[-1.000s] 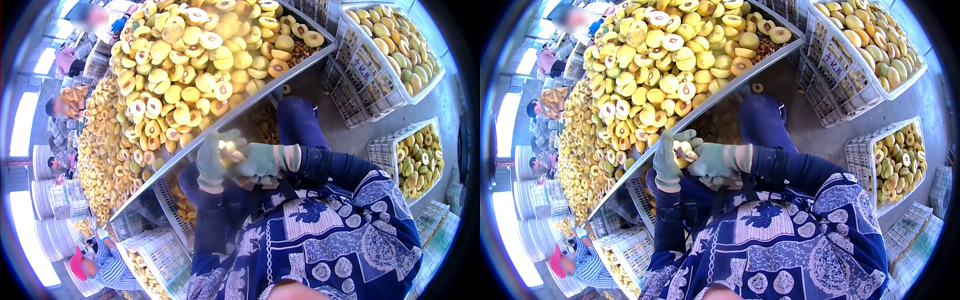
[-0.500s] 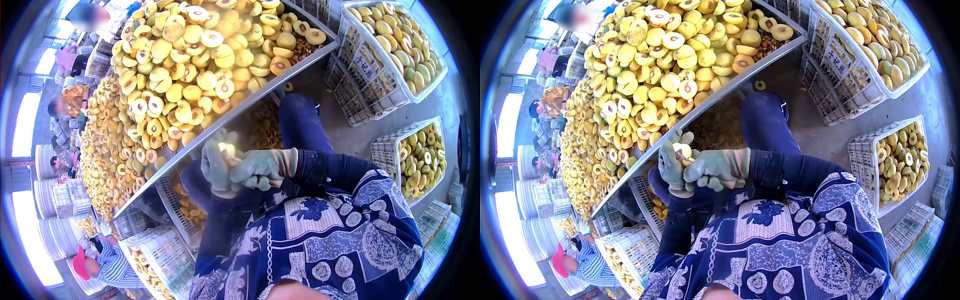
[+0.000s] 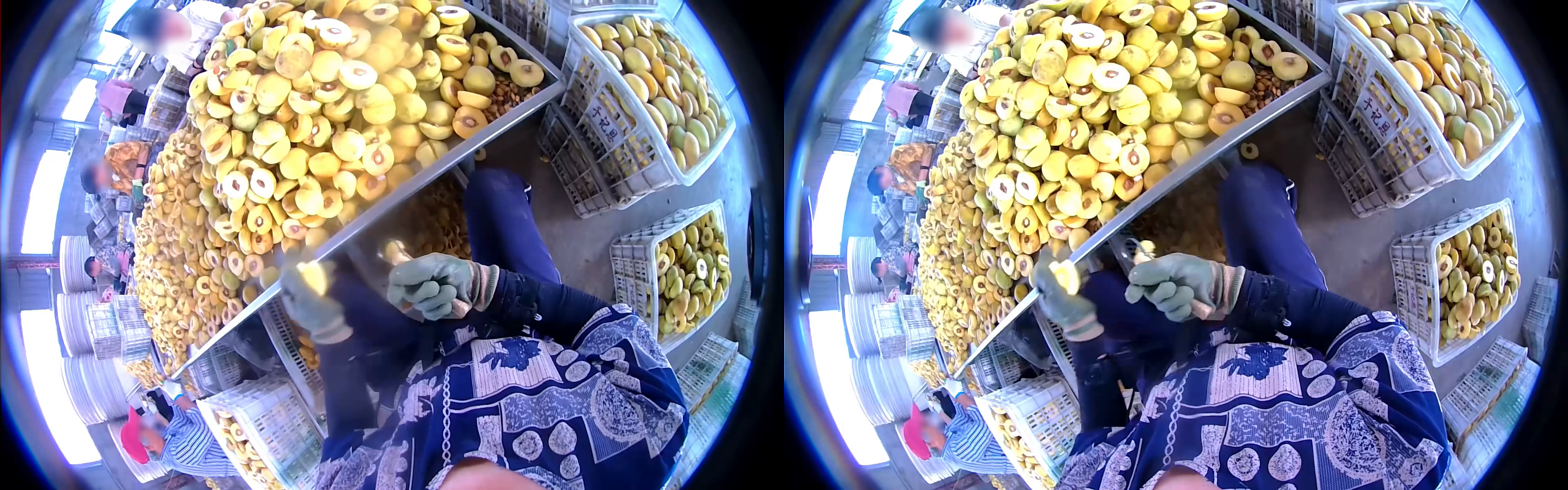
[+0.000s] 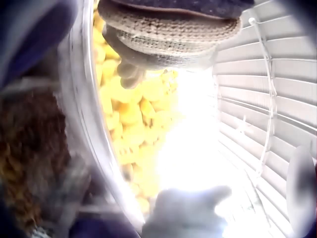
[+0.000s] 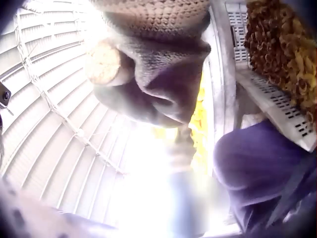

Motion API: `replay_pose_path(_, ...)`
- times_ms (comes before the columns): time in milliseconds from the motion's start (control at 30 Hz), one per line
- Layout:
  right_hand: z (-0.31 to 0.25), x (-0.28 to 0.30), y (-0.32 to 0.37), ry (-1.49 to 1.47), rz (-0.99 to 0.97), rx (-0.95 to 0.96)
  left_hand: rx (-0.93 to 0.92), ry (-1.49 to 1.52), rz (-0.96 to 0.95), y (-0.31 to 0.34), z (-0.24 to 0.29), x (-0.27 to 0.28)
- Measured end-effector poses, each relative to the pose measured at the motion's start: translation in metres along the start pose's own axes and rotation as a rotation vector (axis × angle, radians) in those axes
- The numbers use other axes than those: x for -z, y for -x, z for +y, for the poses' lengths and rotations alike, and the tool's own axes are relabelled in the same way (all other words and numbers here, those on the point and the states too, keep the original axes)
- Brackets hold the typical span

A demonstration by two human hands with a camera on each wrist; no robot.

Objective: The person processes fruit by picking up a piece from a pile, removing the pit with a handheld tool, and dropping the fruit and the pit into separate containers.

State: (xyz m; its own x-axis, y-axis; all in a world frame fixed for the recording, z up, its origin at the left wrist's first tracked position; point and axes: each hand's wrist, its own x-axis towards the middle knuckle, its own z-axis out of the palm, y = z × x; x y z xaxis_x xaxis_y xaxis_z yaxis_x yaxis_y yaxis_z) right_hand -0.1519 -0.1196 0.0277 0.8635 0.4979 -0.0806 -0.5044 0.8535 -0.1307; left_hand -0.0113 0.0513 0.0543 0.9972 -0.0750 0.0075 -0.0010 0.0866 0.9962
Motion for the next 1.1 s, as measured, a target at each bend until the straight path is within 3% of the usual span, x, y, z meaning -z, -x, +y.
replay_pose_path(33, -0.002, 0.006, -0.003, -0.027, 0.051, -0.019, -0.208, -0.099, 0.265, -0.019, -0.021, 0.016)
replay_pose_path(67, -0.006, 0.006, -0.004, -0.023, 0.05, -0.024, -0.207, -0.163, 0.051, -0.038, -0.021, 0.047)
replay_pose_path(133, -0.011, 0.003, -0.011, 0.15, 0.52, -0.021, -0.15, -0.873, -0.06, -0.052, 0.006, 0.068)
replay_pose_path(167, -0.012, 0.002, -0.015, 0.154, 0.514, -0.023, -0.496, -1.175, 0.06, -0.051, 0.004, 0.062)
replay_pose_path(200, -0.012, 0.002, -0.018, 0.186, 0.535, -0.02, -0.281, -1.103, 0.055, -0.047, 0.018, 0.04)
replay_pose_path(300, -0.008, -0.002, -0.025, 0.277, 0.583, -0.022, -0.388, -1.036, -0.117, -0.074, -0.008, 0.006)
replay_pose_path(333, -0.006, 0.005, -0.027, 0.305, 0.509, -0.035, -0.457, -1.05, -0.199, -0.085, -0.016, -0.01)
replay_pose_path(400, -0.002, 0.006, -0.031, 0.785, 0.677, -0.023, -0.621, -1.15, -0.217, -0.101, -0.028, -0.046)
replay_pose_path(433, -0.003, 0.005, -0.029, 0.785, 0.688, -0.022, -0.465, -1.24, -0.244, -0.104, -0.025, -0.061)
replay_pose_path(467, -0.005, 0.004, -0.026, 0.812, 0.704, -0.059, -0.464, -1.233, -0.25, -0.112, -0.035, -0.059)
replay_pose_path(533, -0.012, -0.002, -0.02, 0.84, 0.721, -0.091, -0.348, -0.772, -0.227, -0.133, -0.049, -0.055)
replay_pose_path(567, -0.017, -0.008, -0.016, 0.805, 0.711, -0.048, -0.095, -0.457, -0.221, -0.13, -0.046, -0.046)
replay_pose_path(600, -0.021, -0.013, -0.013, 0.767, 0.698, -0.008, 0.005, -0.153, -0.238, -0.119, -0.035, -0.044)
replay_pose_path(667, -0.027, -0.027, -0.013, 0.793, 0.682, -0.011, -0.002, -0.002, -0.338, -0.102, -0.041, -0.027)
replay_pose_path(700, -0.03, -0.038, -0.015, 0.801, 0.652, 0.069, -0.027, 0.047, -0.396, -0.092, -0.045, -0.021)
replay_pose_path(733, -0.03, -0.044, -0.019, 0.81, 0.623, 0.15, -0.517, -0.597, -0.505, -0.076, -0.036, -0.021)
replay_pose_path(800, -0.023, -0.034, -0.032, 0.871, 0.607, 0.186, 0.317, 0.481, -0.377, -0.042, -0.02, -0.041)
replay_pose_path(933, -0.013, -0.035, -0.032, 0.922, 0.642, 0.258, 0.317, 0.417, -0.34, 0.003, -0.005, -0.066)
replay_pose_path(1000, -0.009, -0.033, -0.029, 1.304, 0.799, 0.326, 0.294, 0.429, -0.321, 0.013, -0.01, -0.071)
replay_pose_path(1100, -0.002, -0.025, -0.028, 1.461, 0.821, 0.336, 0.24, 0.381, -0.298, 0.027, -0.004, -0.079)
